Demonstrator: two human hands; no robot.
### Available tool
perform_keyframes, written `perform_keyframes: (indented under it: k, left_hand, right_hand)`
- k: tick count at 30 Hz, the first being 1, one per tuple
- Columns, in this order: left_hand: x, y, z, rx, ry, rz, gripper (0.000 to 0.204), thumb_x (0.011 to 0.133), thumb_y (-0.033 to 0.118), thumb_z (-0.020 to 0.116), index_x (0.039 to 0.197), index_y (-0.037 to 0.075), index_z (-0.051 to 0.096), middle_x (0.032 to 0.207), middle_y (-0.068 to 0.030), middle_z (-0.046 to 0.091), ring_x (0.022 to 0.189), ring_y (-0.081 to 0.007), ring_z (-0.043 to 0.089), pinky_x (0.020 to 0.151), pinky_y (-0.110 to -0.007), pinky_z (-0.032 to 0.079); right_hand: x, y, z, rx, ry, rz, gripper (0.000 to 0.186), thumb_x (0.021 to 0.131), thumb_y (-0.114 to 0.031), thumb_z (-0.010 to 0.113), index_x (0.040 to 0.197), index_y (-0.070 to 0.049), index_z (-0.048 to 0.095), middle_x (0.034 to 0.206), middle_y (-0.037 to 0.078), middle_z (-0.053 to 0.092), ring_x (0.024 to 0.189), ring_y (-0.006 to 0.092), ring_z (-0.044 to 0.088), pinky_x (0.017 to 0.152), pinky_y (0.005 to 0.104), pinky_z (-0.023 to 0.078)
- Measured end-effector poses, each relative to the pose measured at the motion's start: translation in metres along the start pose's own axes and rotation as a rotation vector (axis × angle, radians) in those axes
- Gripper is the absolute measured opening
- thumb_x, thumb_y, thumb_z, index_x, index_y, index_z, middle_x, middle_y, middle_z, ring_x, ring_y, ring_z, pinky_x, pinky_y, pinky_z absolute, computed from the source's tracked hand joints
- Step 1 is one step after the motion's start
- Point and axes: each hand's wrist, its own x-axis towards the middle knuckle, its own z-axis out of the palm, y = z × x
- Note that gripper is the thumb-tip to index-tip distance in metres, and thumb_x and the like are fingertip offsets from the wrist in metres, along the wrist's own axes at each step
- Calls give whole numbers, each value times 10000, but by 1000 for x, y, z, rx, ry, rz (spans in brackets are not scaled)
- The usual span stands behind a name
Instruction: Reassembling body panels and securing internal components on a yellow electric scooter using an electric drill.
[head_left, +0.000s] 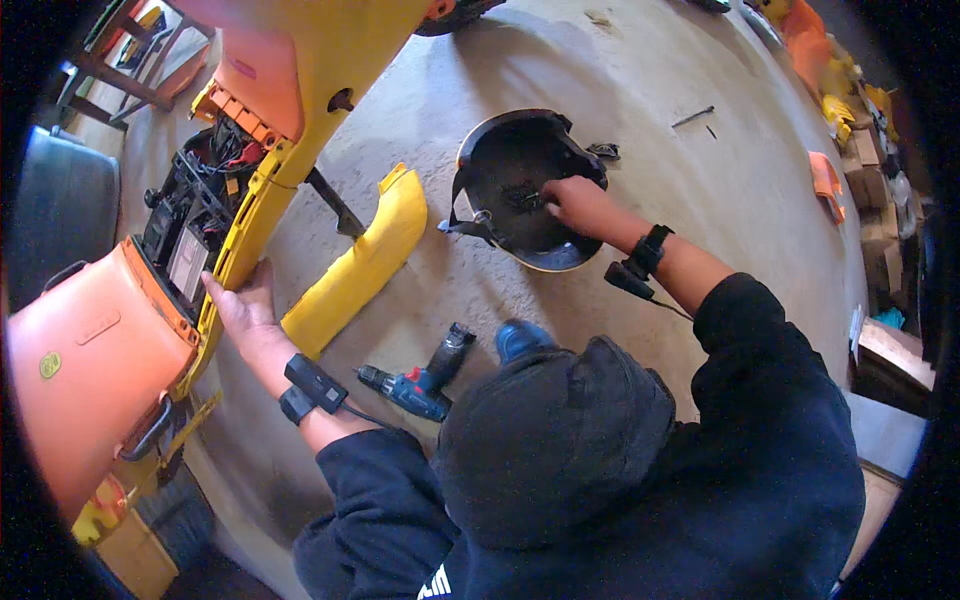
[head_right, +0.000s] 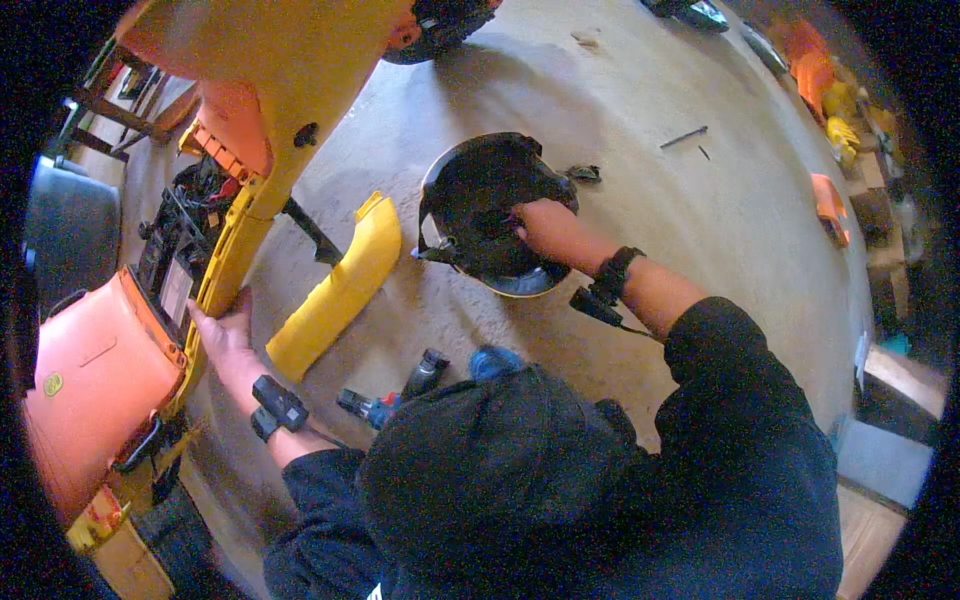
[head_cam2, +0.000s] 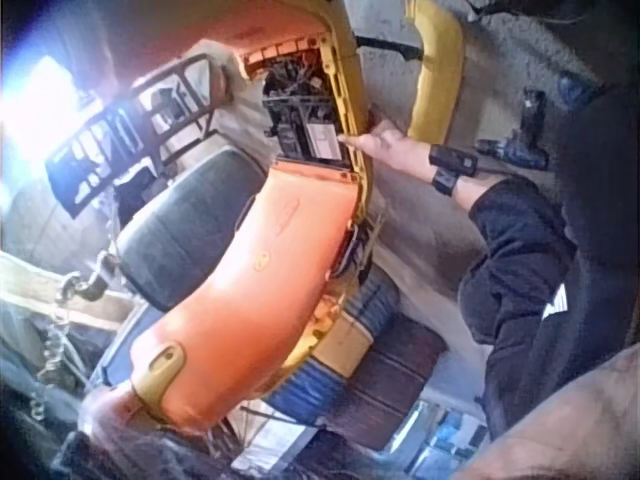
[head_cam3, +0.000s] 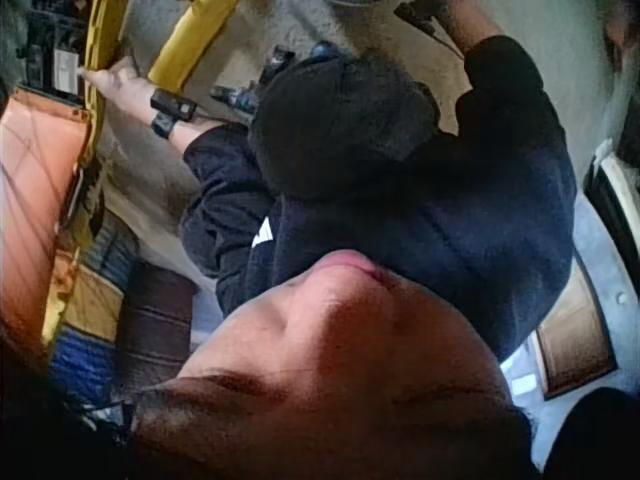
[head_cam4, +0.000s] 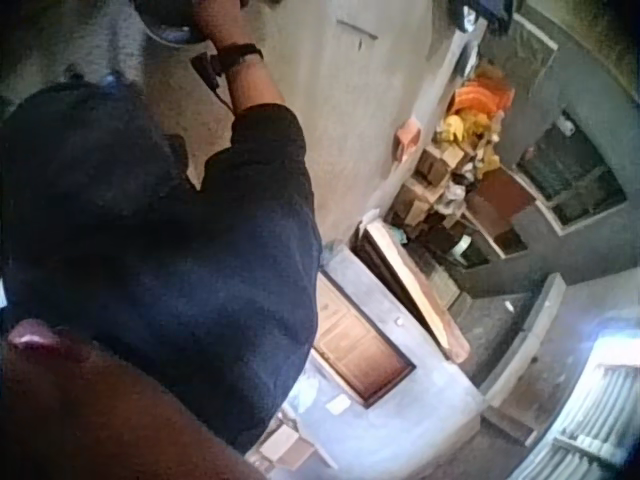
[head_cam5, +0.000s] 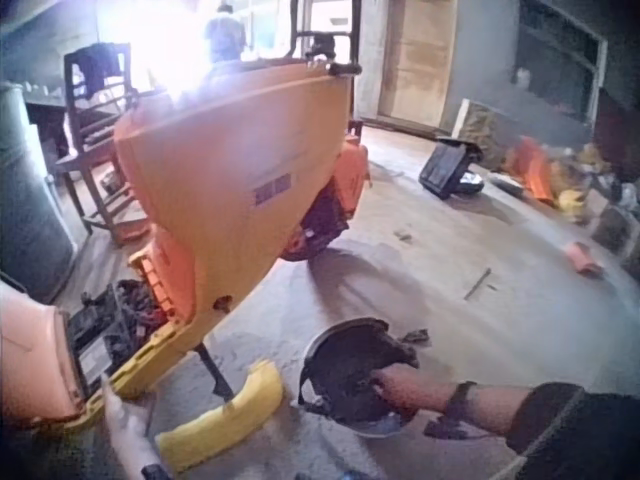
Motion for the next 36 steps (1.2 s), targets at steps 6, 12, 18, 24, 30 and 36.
perform_keyframes:
  k: [6,12,18,24,30,36]
  left_hand:
    - [1,-7,0,21,-13,2,658,952,499,529,1389,25,396,1426,-207,373,1291,-372,372,1057,-614,308]
    - [8,-1,-12,53,-17,69,609,958,522,507,1344,53,464,1335,-169,476,1188,-348,460,985,-586,387]
    - [5,-12,-6,0,30,14,554,932,523,562,1285,99,515,1247,-124,554,1131,-321,508,967,-565,389]
    - [9,-24,-10,-53,-24,36,637,896,541,609,1364,147,431,1386,-100,441,1254,-323,422,1029,-598,308]
    - [4,-15,-7,-53,-21,60,693,905,537,599,1387,82,399,1385,-111,453,1263,-337,440,1077,-594,268]
    - [3,-16,-2,-22,79,8,561,924,531,570,1300,122,496,1262,-89,555,1132,-280,520,914,-498,419]
  right_hand:
    - [22,9,39,-123,-230,81,225,822,-173,637,1013,-59,669,872,213,667,870,397,650,779,486,521]
    - [29,1,58,-164,-101,19,232,879,-179,483,887,-40,669,912,213,680,850,393,666,728,495,539]
    - [19,20,65,-367,50,-179,197,864,-196,499,926,-90,653,895,181,662,821,380,666,689,496,543]
    - [18,33,74,-341,-11,-71,239,885,-179,484,1032,-90,649,960,186,652,831,394,649,713,491,527]
    - [28,46,84,-378,5,-69,276,952,-234,428,1047,-119,660,953,192,661,839,397,650,731,490,529]
    - [31,58,91,-414,-75,20,276,945,-228,441,1012,-87,670,894,194,661,804,379,656,709,480,530]
